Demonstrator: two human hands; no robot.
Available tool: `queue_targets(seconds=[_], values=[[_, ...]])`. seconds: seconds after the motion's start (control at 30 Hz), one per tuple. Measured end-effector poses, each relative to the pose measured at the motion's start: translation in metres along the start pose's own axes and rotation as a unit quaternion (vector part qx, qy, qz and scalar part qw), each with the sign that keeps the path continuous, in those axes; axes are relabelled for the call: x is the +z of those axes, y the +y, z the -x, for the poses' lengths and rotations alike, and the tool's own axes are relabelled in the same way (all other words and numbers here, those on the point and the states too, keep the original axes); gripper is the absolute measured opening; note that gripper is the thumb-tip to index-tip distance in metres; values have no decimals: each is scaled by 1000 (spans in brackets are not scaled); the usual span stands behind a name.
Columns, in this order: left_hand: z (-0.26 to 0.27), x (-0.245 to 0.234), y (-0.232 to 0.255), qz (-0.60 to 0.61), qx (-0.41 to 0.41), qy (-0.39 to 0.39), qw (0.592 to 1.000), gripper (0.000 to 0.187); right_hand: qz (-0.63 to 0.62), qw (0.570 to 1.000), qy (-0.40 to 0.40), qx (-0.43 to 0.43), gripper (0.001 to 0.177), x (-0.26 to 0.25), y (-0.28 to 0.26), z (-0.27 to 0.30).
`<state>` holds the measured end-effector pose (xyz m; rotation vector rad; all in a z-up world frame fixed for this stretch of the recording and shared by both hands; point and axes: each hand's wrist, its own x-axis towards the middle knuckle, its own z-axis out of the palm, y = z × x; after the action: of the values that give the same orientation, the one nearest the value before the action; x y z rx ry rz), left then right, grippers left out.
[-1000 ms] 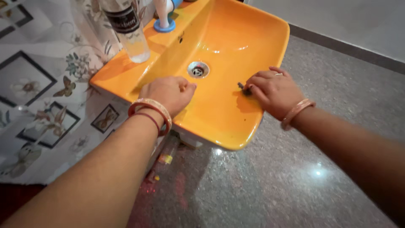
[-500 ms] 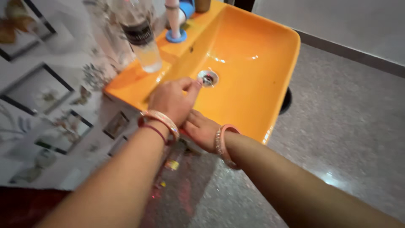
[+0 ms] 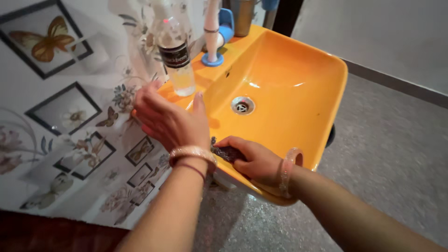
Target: The person sprays a liquid cleaner onto a yellow sink and scrubs the basin with a dark cloth. They rinse the cloth under running water, wipe the faucet, and continue scrubbing the sink surface. A metal cup is briefly moved and rinsed under the tap.
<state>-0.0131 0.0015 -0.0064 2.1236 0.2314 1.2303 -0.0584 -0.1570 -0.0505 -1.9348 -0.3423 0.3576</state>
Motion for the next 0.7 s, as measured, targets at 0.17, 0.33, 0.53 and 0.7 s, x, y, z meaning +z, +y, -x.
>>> queue_targets(seconds=[0.17,0.33,0.53,0.7], values=[[-35,22,-12,-63,-109,-118,985,91,-132,982,109,86,33,-10,-8,-9],[-48,31,-11,-117,-155,-249,949,67,-66,980,188,0,40,-35,-17,-50],[-49,37,-29,40,-168,-69,983,70,148,881,287,-344,43,-28,-32,-133],[-48,39,-34,66,-244,-74,965,75,341,862,180,-330,46,12,-34,-148]])
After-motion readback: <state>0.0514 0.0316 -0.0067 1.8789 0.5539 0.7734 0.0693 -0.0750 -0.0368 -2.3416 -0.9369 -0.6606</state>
